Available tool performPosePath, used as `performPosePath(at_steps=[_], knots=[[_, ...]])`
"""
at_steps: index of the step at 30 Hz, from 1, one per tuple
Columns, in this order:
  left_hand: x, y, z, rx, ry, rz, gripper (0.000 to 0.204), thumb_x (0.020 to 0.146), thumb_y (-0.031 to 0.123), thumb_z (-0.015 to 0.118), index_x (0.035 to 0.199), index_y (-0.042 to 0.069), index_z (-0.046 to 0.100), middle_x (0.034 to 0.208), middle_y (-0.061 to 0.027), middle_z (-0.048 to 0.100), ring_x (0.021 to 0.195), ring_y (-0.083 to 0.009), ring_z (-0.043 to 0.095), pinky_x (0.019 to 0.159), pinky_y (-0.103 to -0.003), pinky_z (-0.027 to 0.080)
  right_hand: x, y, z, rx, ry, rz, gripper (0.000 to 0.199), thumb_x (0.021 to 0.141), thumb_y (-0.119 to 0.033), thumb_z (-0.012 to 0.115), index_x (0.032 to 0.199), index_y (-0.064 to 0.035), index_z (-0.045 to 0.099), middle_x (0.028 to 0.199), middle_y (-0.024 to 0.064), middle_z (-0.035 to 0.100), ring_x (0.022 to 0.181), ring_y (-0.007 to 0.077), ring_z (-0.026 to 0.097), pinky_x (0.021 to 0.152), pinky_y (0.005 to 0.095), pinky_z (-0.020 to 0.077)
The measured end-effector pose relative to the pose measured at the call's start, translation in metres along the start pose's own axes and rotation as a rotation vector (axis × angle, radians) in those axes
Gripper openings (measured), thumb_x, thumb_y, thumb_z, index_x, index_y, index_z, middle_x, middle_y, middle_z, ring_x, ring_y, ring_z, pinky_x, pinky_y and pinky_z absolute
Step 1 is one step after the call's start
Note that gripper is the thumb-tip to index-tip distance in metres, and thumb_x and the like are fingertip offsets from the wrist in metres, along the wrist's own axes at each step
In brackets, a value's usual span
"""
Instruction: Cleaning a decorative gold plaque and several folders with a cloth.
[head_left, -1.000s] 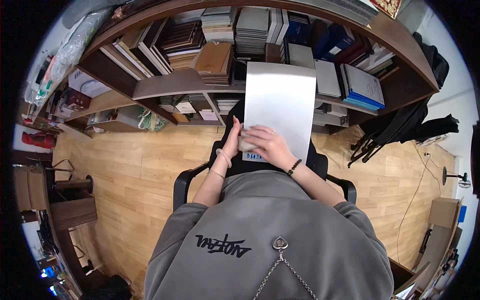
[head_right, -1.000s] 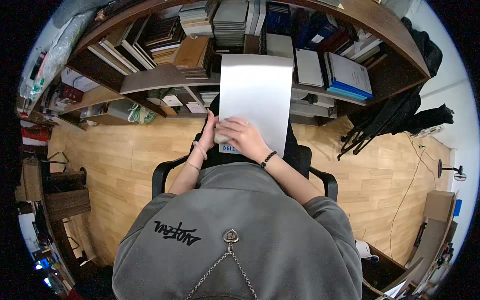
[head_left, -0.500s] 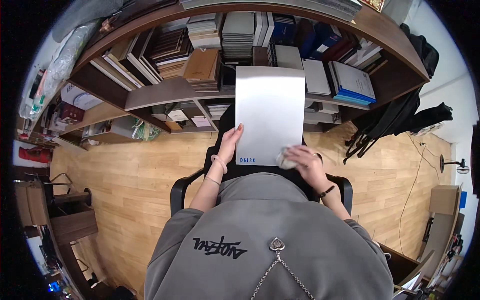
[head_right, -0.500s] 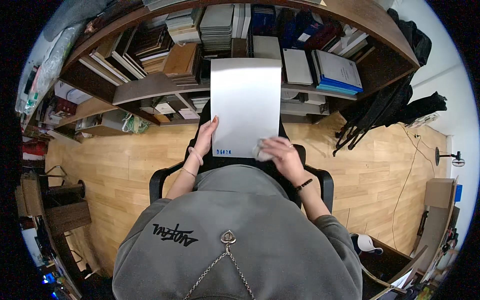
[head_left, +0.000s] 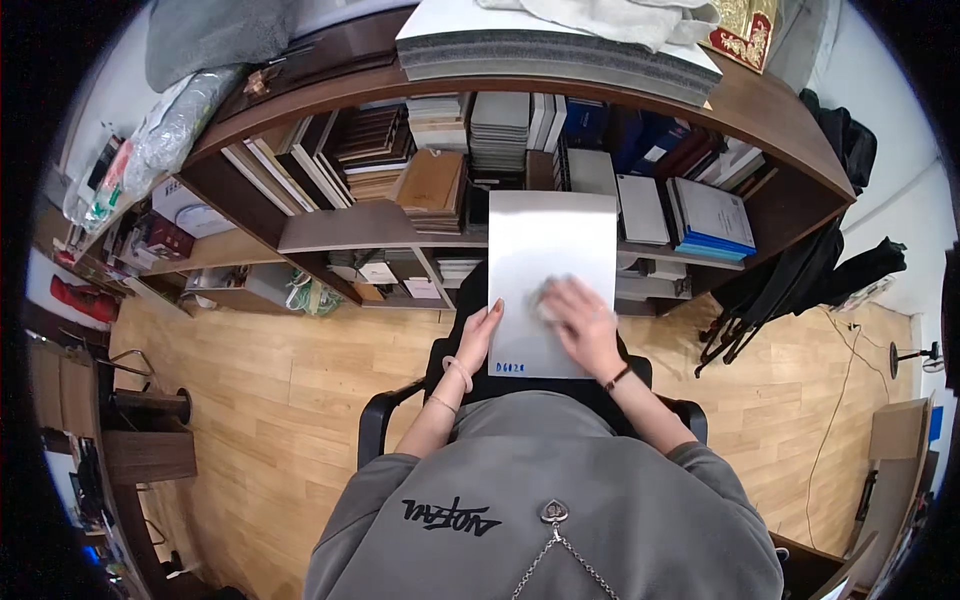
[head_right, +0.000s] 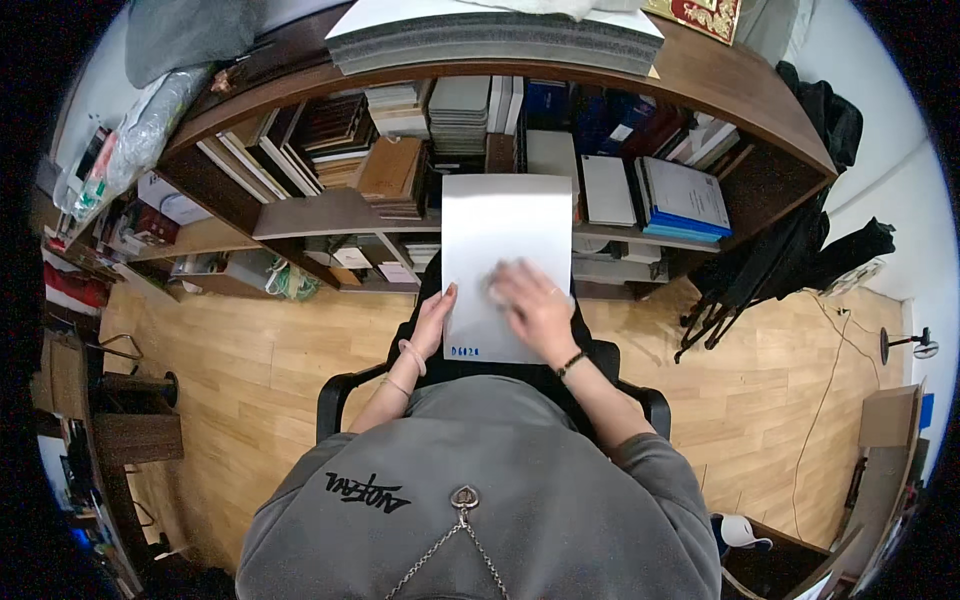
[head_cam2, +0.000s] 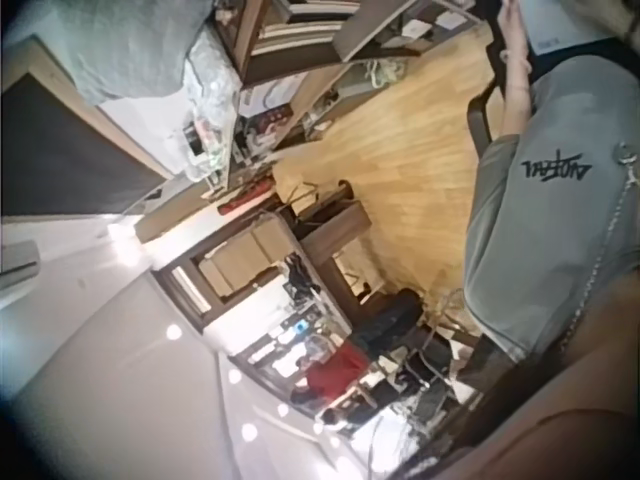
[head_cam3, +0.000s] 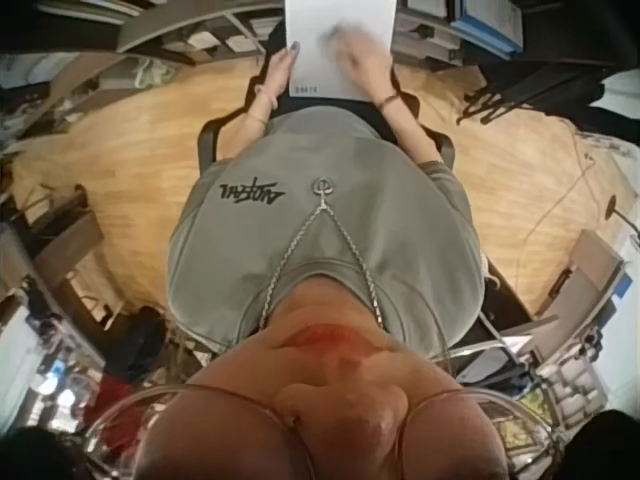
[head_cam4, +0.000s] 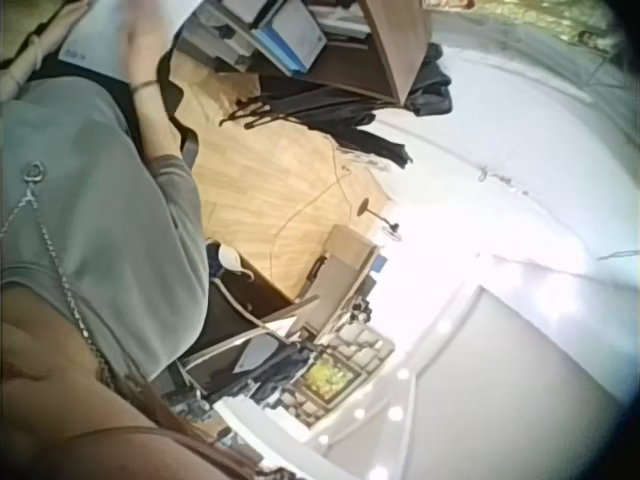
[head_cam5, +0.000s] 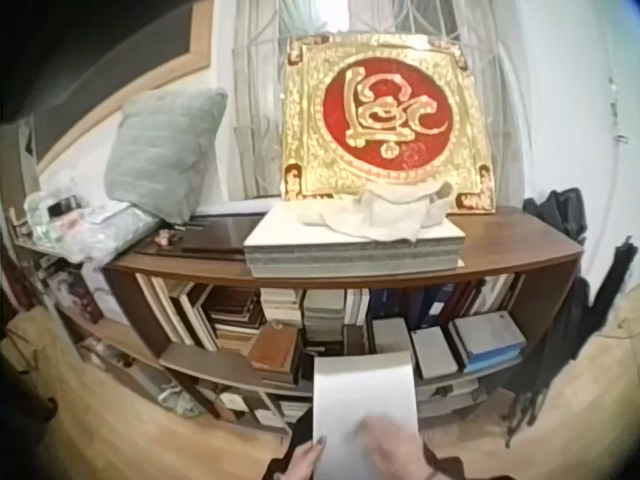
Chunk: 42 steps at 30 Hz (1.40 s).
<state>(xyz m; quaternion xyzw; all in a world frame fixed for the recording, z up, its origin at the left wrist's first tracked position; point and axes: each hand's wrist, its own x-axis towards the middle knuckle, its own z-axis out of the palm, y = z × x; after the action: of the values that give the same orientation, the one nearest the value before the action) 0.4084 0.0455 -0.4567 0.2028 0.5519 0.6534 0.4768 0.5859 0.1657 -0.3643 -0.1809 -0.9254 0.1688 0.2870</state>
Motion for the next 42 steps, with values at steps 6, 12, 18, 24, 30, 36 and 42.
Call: performPosePath(at_steps=[6,12,18,24,30,36,42], knots=[[0.002,0.0,0.004,-0.016,0.011,0.061,0.049,0.094,0.045,0.057,0.109,-0.001,0.064,0.099,0.0001,0.062,0.088,-0.0047,0.052,0.077,-0.021,0.043,0.002,0.025,-0.006,-0.047,-0.205,-0.42,0.046,0.071,-0.002,0.068,0.115,-0.0131,0.065,0.134,0.0039,0.056,0.128,0.0304,0.047,0.104,0.0407,0.0423],[0.008,-0.002,0.0,0.034,0.003,-0.035,0.049,0.095,0.045,0.056,0.109,-0.001,0.064,0.096,0.001,0.062,0.086,-0.0054,0.053,0.078,-0.021,0.042,0.054,0.048,-0.001,-0.194,0.218,0.054,0.048,0.071,-0.002,0.068,0.118,-0.0118,0.064,0.136,0.0031,0.054,0.134,0.0312,0.04,0.111,0.0431,0.0341],[0.001,0.015,0.016,-0.093,0.065,-0.009,0.046,0.095,0.047,0.056,0.097,0.001,0.063,0.086,0.003,0.06,0.078,-0.0043,0.05,0.07,-0.021,0.041,0.013,0.012,0.015,-0.009,-0.088,-0.126,0.049,0.074,-0.002,0.066,0.122,-0.0123,0.061,0.137,0.0046,0.053,0.134,0.0345,0.039,0.112,0.0462,0.0323],[0.005,-0.011,0.011,0.035,0.105,0.07,0.045,0.096,0.045,0.055,0.092,0.0,0.063,0.081,0.004,0.058,0.075,-0.0036,0.047,0.067,-0.021,0.039,0.064,0.042,-0.02,-0.365,0.198,-0.021,0.056,0.073,-0.008,0.067,0.127,-0.0115,0.055,0.133,0.0084,0.053,0.132,0.0405,0.037,0.108,0.0475,0.0341],[0.008,-0.017,0.0,0.15,0.083,0.043,0.043,0.095,0.039,0.058,0.107,-0.002,0.059,0.09,-0.0007,0.062,0.081,-0.0065,0.053,0.073,-0.022,0.043,0.038,0.01,0.006,-0.251,0.051,-0.077,0.043,0.077,-0.009,0.066,0.119,-0.0067,0.06,0.118,0.013,0.059,0.115,0.0341,0.049,0.099,0.0464,0.0397],[-0.021,0.052,0.037,1.064,0.493,0.863,0.058,0.096,0.021,0.059,0.141,0.001,0.029,0.115,-0.0076,0.061,0.104,-0.0139,0.057,0.091,-0.028,0.045,0.018,-0.006,-0.009,0.652,0.146,0.438,0.027,0.088,-0.006,0.057,0.115,-0.0062,0.061,0.111,0.0145,0.062,0.108,0.0265,0.055,0.094,0.0393,0.0445],[-0.024,0.083,0.088,-0.048,-0.061,0.469,0.053,0.09,0.021,0.066,0.133,-0.002,0.044,0.12,-0.0131,0.062,0.114,-0.0207,0.057,0.097,-0.03,0.042,0.015,-0.016,-0.011,1.516,0.073,0.898,0.026,0.099,-0.012,0.045,0.123,-0.0064,0.054,0.112,0.0099,0.061,0.11,0.0165,0.055,0.095,0.0332,0.0453]])
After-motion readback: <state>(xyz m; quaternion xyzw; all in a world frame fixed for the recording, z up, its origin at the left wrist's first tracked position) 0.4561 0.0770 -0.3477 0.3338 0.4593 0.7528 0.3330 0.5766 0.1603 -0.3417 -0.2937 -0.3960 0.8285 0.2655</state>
